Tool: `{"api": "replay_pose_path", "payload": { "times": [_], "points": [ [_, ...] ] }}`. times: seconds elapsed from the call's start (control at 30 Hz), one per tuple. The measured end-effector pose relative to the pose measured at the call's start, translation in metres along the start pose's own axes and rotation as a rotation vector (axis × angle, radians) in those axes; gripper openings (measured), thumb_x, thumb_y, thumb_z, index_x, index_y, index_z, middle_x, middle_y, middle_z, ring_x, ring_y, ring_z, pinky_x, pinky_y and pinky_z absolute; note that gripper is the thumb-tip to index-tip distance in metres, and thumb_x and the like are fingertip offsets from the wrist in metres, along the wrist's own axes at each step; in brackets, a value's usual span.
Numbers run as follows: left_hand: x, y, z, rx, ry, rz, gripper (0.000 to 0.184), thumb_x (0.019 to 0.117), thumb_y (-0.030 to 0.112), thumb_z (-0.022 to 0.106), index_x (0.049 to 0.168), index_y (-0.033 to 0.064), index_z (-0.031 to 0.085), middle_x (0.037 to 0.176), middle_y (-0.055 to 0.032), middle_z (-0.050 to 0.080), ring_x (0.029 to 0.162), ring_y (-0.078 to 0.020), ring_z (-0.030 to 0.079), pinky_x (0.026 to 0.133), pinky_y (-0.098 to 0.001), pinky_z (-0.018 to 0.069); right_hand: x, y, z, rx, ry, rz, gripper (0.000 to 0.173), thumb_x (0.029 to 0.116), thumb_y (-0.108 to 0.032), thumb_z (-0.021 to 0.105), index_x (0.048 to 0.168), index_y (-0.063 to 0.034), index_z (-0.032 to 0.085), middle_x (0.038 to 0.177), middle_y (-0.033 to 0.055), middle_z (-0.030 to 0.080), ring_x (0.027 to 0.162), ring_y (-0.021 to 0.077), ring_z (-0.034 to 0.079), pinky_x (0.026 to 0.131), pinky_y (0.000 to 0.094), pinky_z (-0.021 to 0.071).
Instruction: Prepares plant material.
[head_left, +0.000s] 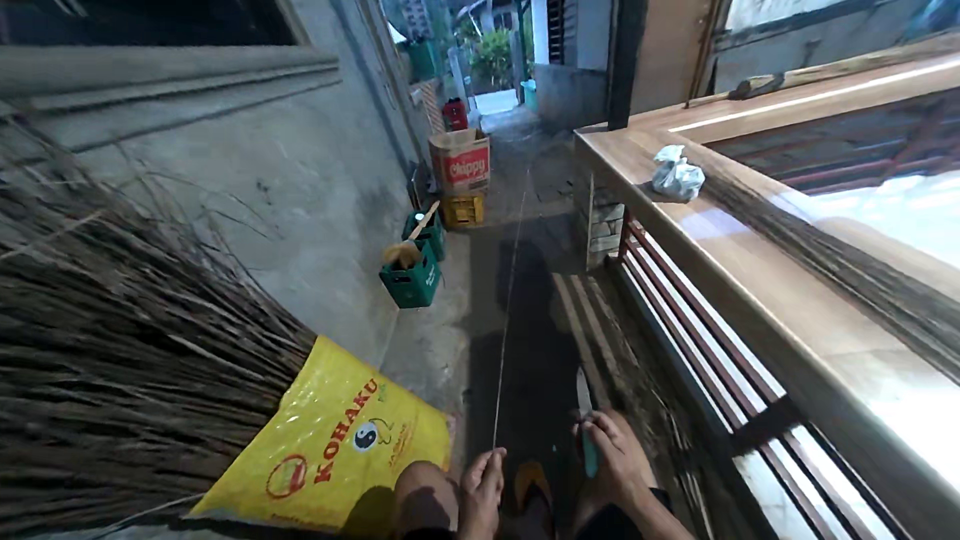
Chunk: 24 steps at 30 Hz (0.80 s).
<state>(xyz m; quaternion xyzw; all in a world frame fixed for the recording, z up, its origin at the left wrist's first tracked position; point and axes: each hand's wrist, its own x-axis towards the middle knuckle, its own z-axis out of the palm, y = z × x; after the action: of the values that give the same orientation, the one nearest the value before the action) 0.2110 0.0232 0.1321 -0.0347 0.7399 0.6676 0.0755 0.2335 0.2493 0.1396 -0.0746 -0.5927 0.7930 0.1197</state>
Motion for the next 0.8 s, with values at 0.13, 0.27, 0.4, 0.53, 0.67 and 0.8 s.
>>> {"api": "replay_pose_path", "payload": {
  "times": [0.13,0.27,0.4,0.53,0.67,0.8],
  "points": [
    [0.002,-0.003,-0.024,0.012,-0.005,0.032,0.028,0.1043,0.012,0.049,0.123,-0.002,0.065,0.074,0.0026,0.058,0.055,-0.0018,0.048,0.05,-0.0182,0.0415,0.003,-0.011,0.003,-0.099,-0.257,0.094,0.034,0.1056,-0.022,0.043,0.126,-0.0005,0.061,0.082,0.0026,0.066,0.061,0.0119,0.063,0.057,0.0301,0.0576],
    [0.001,-0.002,-0.032,-0.029,0.009,0.083,0.029,0.1036,0.01,0.049,0.126,-0.0019,0.064,0.072,0.0035,0.058,0.053,0.0001,0.046,0.048,-0.0156,0.0386,0.007,0.002,0.027,-0.096,-0.386,0.121,0.032,0.1066,-0.022,0.045,0.117,0.0001,0.066,0.084,0.0018,0.067,0.063,0.008,0.061,0.058,0.0257,0.055],
    [-0.004,0.003,-0.035,-0.031,0.002,0.051,0.03,0.1062,0.012,0.044,0.124,-0.0001,0.065,0.066,0.005,0.054,0.051,-0.0003,0.045,0.047,-0.0158,0.0372,0.009,-0.004,0.043,0.018,-0.521,0.207,0.026,0.1031,-0.015,0.046,0.122,-0.0026,0.059,0.083,0.0017,0.068,0.06,0.0085,0.062,0.054,0.0248,0.0543],
    [-0.006,0.008,-0.037,-0.057,-0.018,0.056,0.022,0.1035,0.009,0.046,0.111,-0.0011,0.065,0.062,0.0066,0.053,0.05,0.0008,0.046,0.047,-0.0147,0.039,0.011,0.004,0.057,0.115,-0.668,0.311,0.032,0.1049,-0.021,0.048,0.134,-0.0077,0.052,0.083,0.0038,0.069,0.058,0.0107,0.062,0.051,0.0253,0.0532],
    [-0.005,0.007,-0.043,-0.021,-0.051,0.076,0.019,0.1013,0.007,0.05,0.105,-0.0019,0.066,0.066,0.0053,0.058,0.052,0.0013,0.05,0.049,-0.0141,0.042,0.016,0.004,0.07,0.163,-0.721,0.411,0.046,0.1044,-0.027,0.052,0.147,-0.011,0.044,0.082,0.0043,0.067,0.053,0.0098,0.059,0.047,0.0239,0.0506],
    [-0.006,0.0,-0.049,-0.006,-0.093,0.112,0.02,0.1005,0.002,0.046,0.1,0.0004,0.066,0.065,0.009,0.056,0.052,0.0036,0.048,0.05,-0.0131,0.0417,0.021,0.006,0.074,0.254,-0.74,0.43,0.037,0.1042,-0.021,0.054,0.139,-0.0089,0.051,0.081,0.0019,0.069,0.051,0.0068,0.058,0.046,0.0215,0.05]
  ]
}}
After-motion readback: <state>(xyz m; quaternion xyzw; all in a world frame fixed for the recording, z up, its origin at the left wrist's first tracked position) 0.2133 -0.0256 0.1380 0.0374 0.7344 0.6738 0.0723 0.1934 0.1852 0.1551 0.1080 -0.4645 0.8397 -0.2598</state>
